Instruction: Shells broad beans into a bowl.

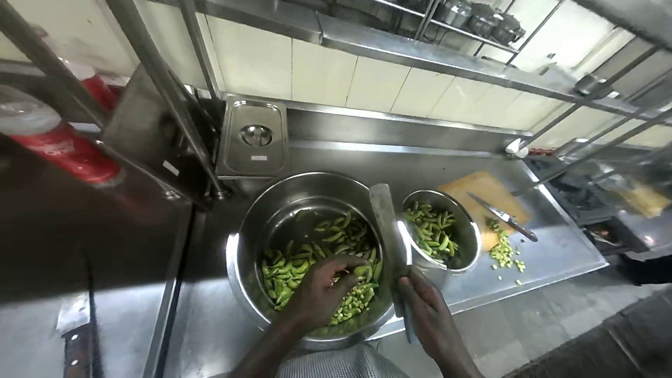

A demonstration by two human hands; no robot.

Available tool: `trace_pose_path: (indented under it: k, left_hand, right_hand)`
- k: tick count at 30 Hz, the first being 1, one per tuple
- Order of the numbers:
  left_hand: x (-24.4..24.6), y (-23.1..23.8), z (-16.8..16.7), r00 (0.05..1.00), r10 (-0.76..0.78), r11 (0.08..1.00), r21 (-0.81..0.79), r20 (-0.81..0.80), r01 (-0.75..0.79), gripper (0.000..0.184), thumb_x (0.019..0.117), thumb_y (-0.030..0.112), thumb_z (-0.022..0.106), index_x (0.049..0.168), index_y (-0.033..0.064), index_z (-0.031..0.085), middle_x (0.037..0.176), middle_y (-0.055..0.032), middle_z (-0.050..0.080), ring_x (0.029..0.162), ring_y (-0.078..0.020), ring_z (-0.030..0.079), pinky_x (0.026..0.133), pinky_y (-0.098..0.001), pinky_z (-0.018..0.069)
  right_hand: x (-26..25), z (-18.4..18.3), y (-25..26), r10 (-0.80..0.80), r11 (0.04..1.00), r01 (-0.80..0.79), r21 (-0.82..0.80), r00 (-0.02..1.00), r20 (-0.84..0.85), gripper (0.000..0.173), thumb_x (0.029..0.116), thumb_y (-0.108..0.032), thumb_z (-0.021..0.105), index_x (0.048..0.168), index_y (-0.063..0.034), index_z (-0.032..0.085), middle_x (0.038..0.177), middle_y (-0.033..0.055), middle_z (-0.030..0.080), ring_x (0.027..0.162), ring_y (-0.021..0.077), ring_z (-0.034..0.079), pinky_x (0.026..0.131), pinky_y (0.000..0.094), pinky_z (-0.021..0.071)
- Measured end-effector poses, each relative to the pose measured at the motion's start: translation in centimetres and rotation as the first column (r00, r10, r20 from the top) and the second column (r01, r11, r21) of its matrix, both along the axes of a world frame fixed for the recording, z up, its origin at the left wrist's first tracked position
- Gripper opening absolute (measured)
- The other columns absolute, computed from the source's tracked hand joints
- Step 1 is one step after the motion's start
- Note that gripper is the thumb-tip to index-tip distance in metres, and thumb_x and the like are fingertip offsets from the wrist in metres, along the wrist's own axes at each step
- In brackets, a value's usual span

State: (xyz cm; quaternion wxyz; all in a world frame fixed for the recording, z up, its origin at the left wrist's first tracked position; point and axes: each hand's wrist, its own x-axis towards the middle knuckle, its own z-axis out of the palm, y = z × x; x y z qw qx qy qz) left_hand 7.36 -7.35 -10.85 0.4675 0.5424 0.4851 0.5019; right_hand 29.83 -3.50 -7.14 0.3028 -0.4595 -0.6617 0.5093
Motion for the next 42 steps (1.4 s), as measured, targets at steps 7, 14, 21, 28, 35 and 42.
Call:
trace_pose_path:
  k: [7,14,21,28,35,42]
  left_hand:
    - [0.2,-0.8,0.6,0.99,0.045,0.984,0.179,-0.136,-0.02,0.023,0.0997,0.013,0.061,0.117,0.0187,0.075,0.12,0.0042,0.067,0.111,-0.0087,0.064,0.096,-0.0296,0.0566]
    - [0.5,-0.8,1.3,0.976,0.113,0.963,0.261,-0.186,-0.062,0.015,0.0994,0.015,0.062,0.106,0.0153,0.076,0.115,0.004,0.068,0.109,-0.0064,0.063,0.095,-0.0262,0.056]
    - [0.2,-0.4,1.5,0.924,0.236,0.971,-0.043,0.3,-0.234,0.023,0.0943,0.002,0.063,0.113,0.0124,0.072,0.113,-0.002,0.068,0.098,-0.0142,0.066,0.085,-0.0295,0.0581]
    - [-0.2,-0.5,1.8,0.524,0.302,0.934,-0.357,0.796,0.005,0.019,0.0989,0.002,0.058,0.115,0.0028,0.068,0.101,-0.0162,0.068,0.081,-0.0208,0.069,0.077,-0.0365,0.0619]
    - [0.7,-0.7,1.7,0.537,0.234,0.935,-0.34,0.81,0.106,0.015,0.0965,0.002,0.062,0.11,0.0025,0.069,0.095,-0.0177,0.069,0.077,-0.02,0.07,0.073,-0.0342,0.0618]
    - [0.7,-0.7,1.8,0.52,0.223,0.934,-0.333,0.824,0.128,0.014,0.0959,0.0,0.061,0.108,-0.0004,0.067,0.095,-0.0185,0.07,0.079,-0.0208,0.071,0.078,-0.0362,0.0623]
  right_hand:
    - [-3.0,1.5,0.7,0.05,0.987,-0.08,0.138,0.977,0.207,0.041,0.085,-0.051,0.077,0.1,-0.0147,0.068,0.079,-0.0033,0.065,0.068,0.0097,0.062,0.063,0.0305,0.0551]
    - [-3.8,1.4,0.6,0.043,0.982,-0.087,0.165,0.966,0.254,0.042,0.0931,-0.058,0.066,0.092,-0.0164,0.068,0.064,-0.0053,0.057,0.054,0.0072,0.053,0.051,0.0264,0.0467]
    - [-3.0,0.5,0.7,0.078,0.971,-0.108,0.213,0.986,0.145,0.059,0.0975,-0.071,0.045,0.086,-0.0166,0.065,0.061,-0.0052,0.05,0.048,0.0058,0.046,0.045,0.0249,0.0422]
    - [-3.1,-0.1,0.4,0.047,0.942,-0.11,0.318,0.978,0.201,0.038,0.0876,-0.047,0.076,0.103,-0.0135,0.067,0.079,-0.0059,0.065,0.068,0.0055,0.063,0.063,0.0281,0.0572]
    - [-3.8,-0.5,-0.3,0.042,0.938,-0.09,0.334,0.988,0.148,0.032,0.0884,-0.044,0.077,0.091,-0.0151,0.064,0.068,-0.007,0.06,0.056,0.0037,0.055,0.051,0.023,0.0499]
    - [-3.9,-1.2,-0.2,0.0,0.88,-0.1,0.464,0.978,0.211,0.043,0.0949,-0.055,0.065,0.078,-0.0162,0.06,0.06,-0.0077,0.05,0.05,0.0024,0.046,0.046,0.0227,0.0416]
